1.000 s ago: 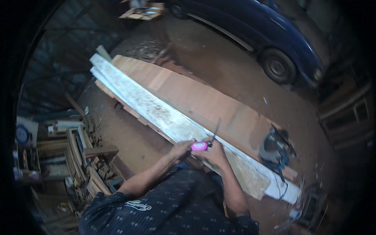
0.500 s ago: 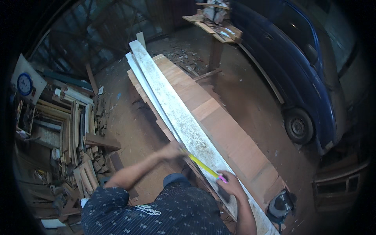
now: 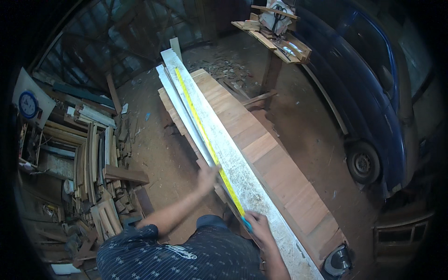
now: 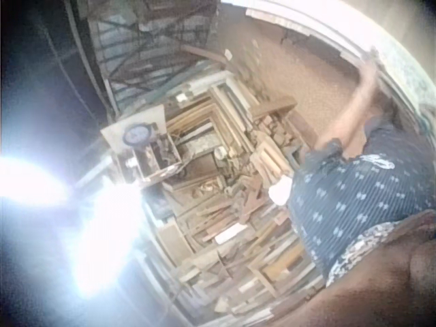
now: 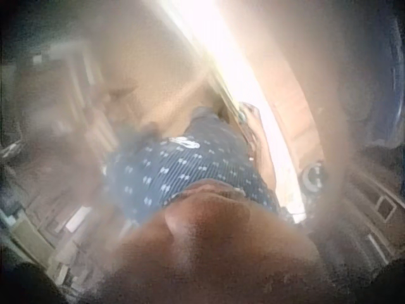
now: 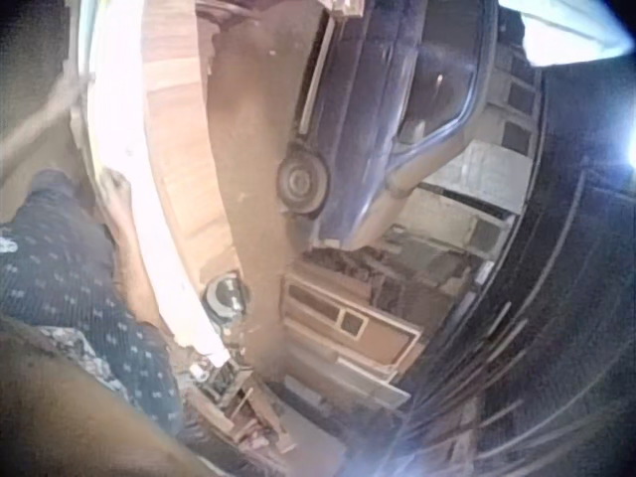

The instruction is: The person selects long wooden planks from a stack, measures them with a tape measure, and cuts them to size using a circular saw. The person handles the planks one at a time, marking measurements before cutting.

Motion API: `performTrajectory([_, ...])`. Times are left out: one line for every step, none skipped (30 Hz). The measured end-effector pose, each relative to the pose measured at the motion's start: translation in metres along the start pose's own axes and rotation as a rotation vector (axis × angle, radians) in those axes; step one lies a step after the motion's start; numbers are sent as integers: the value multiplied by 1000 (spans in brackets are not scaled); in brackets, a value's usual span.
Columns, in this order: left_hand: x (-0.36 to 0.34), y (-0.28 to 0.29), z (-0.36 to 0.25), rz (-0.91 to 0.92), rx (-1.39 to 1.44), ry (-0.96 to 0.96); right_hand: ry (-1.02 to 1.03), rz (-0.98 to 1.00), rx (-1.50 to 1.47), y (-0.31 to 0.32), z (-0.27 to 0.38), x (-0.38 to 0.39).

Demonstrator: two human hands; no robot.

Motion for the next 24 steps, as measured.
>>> performTrajectory([38, -22, -7, 42, 115, 72, 23, -19, 21, -18, 21, -18])
performTrajectory([44, -26, 13, 68, 244, 218, 46, -24, 59, -28, 33, -30])
performTrajectory([27, -15, 6, 69, 37, 44, 58, -25, 95, -28, 28, -36])
performTrajectory([-3, -9, 20, 88, 71, 39, 70, -29, 126, -24, 21, -40])
performTrajectory([-34, -2, 4, 68, -61, -32, 82, -43, 155, -16, 13, -44])
performTrajectory([-74, 16, 16, 7, 11, -44, 34, -6, 204, -8, 6, -31])
performTrajectory([-115, 34, 21, -81, 79, 23, -13, 22, 253, 7, -4, -11])
performTrajectory([-161, 53, 26, -105, 74, 16, -107, 65, 241, 27, -26, 4])
performTrajectory([-197, 64, 17, -142, 27, -13, -207, 97, 219, 47, -51, 20])
performTrajectory([-240, 100, 30, -124, 43, 60, -283, 135, 180, 64, -67, 38])
performTrajectory([-269, 104, 19, -163, 129, 40, -368, 138, 113, 75, -83, 53])
performTrajectory([-288, 104, 8, -205, 214, 19, -368, 115, 78, 78, -92, 60])
performTrajectory([-296, 90, -6, -195, 166, 80, -373, 76, 32, 80, -101, 68])
performTrajectory([-300, 81, -18, -192, 116, 137, -376, 43, -8, 80, -105, 74])
performTrajectory([-308, 92, -10, -207, 161, 132, -381, -5, 27, 77, -99, 64])
performTrajectory([-309, 91, -1, -201, 164, 133, -320, -24, 84, 67, -86, 50])
performTrajectory([-312, 78, 9, -173, 172, 140, -265, -65, 131, 52, -64, 39])
performTrajectory([-314, 85, 19, -176, 171, 133, -296, -64, 120, 35, -32, 26])
performTrajectory([-314, 91, 30, -151, 164, 149, -185, -87, 240, 30, -28, -2])
performTrajectory([-307, 81, 33, -139, 142, 162, -100, -77, 309, 23, -17, -30])
performTrajectory([-298, 65, 30, -119, 123, 167, -32, -110, 283, 13, -2, -50])
performTrajectory([-289, 51, 25, -101, 105, 172, -36, -104, 279, 7, 14, -72])
performTrajectory([-284, 57, 25, -54, 80, 152, -59, -36, 279, -4, 25, -98])
performTrajectory([-280, 59, 27, -27, 59, 155, 17, -74, 293, -15, 37, -121])
Point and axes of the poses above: each hand's wrist, its own x-axis away from the middle knuckle, its own y-axis out of the back of the hand, z = x × y, the point moved 3 cm from there along -x, towards the middle knuckle, and after that the axes turned 9 degrees about -y, right-handed, at the moved point
